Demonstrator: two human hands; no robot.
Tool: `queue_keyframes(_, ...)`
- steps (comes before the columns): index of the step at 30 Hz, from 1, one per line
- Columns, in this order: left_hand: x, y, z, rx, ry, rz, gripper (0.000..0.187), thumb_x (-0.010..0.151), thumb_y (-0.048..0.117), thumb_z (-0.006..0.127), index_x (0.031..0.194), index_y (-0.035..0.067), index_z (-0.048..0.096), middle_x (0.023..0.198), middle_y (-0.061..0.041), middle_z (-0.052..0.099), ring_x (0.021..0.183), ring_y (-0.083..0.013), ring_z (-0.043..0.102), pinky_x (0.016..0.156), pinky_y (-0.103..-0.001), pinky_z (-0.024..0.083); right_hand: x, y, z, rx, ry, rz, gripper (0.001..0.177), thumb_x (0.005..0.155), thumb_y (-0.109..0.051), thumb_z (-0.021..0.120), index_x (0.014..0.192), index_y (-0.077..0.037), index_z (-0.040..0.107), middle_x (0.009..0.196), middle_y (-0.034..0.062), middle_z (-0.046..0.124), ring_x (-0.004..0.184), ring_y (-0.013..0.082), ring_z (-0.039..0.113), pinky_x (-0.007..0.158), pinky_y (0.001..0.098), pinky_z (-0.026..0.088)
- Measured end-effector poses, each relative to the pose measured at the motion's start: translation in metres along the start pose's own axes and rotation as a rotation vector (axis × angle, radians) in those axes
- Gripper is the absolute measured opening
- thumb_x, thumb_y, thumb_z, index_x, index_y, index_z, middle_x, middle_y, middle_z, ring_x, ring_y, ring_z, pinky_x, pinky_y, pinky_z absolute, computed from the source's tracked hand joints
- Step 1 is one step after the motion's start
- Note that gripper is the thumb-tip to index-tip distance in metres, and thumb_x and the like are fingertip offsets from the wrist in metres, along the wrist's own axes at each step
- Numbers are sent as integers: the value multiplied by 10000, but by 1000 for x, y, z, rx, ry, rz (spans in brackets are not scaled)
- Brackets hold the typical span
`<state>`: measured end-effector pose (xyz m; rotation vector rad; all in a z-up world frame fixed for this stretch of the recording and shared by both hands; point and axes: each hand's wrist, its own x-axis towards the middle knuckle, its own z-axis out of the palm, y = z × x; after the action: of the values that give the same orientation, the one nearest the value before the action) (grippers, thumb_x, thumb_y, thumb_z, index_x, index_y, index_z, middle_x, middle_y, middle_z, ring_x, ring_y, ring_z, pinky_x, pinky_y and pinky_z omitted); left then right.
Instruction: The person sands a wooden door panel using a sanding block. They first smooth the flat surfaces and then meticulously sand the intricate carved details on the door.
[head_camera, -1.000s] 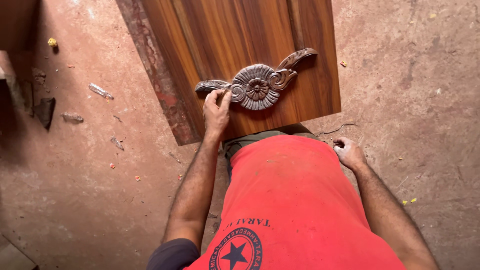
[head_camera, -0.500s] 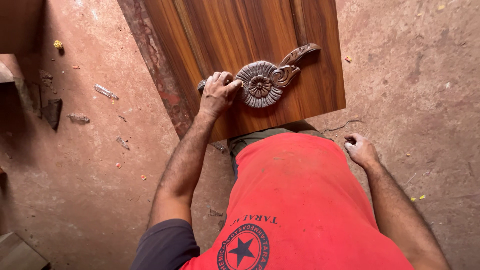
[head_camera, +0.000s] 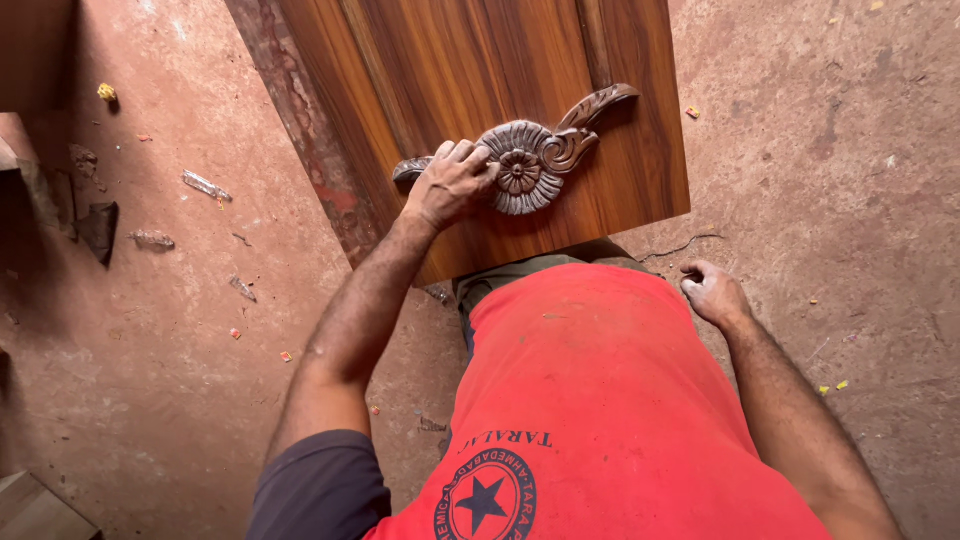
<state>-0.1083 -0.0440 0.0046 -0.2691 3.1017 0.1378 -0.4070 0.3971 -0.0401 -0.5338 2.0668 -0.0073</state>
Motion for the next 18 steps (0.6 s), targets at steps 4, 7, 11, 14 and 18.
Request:
queue_keyframes(4, -13, -21, -7, -175, -82, -280, 242, 920, 145, 725, 1123, 275, 704, 1120, -32, 631, 1052, -204, 601, 911, -371, 530, -2, -10, -9, 10, 13, 6, 444, 893, -268, 609, 1307, -139, 700, 1238, 110, 745, 1129, 285, 701, 993, 408, 529)
queue_keyframes(7, -21, -25, -11, -420, -87, -456, 117, 968, 278, 727, 1036, 191, 686, 1050, -45, 626, 1029, -214, 602, 946, -388, 541, -3, -10, -11, 31, 21, -9, 433, 916, -281, 601, 1312, -139, 705, 1235, 115, 754, 1134, 278, 710, 1007, 399, 541)
queue_keyframes(11, 5, -3, 4, -495, -94, -513, 254, 1005, 353, 707, 1023, 107, 644, 999, -72, 603, 987, -231, 594, 924, -402, 543, 3, -1, -4, -6, -8, 30, 459, 881, -261, 611, 1317, -145, 693, 1247, 112, 741, 1132, 286, 698, 1000, 408, 524)
queue_keyframes(14, 3, -10, 2, -395, -101, -518, 262, 1021, 363, 700, 1031, 106, 651, 998, -75, 600, 968, -237, 589, 911, -406, 541, 5, 7, -1, -26, -6, -6, 456, 879, -259, 613, 1308, -132, 697, 1235, 128, 745, 1126, 295, 703, 989, 409, 532)
queue_keyframes(18, -20, -43, -18, -366, -58, -642, 190, 956, 317, 724, 1006, 136, 694, 1022, -42, 614, 989, -218, 589, 933, -386, 536, 3, 5, -4, 18, 40, -23, 428, 901, -276, 605, 1288, -129, 713, 1227, 137, 750, 1129, 299, 707, 990, 408, 540)
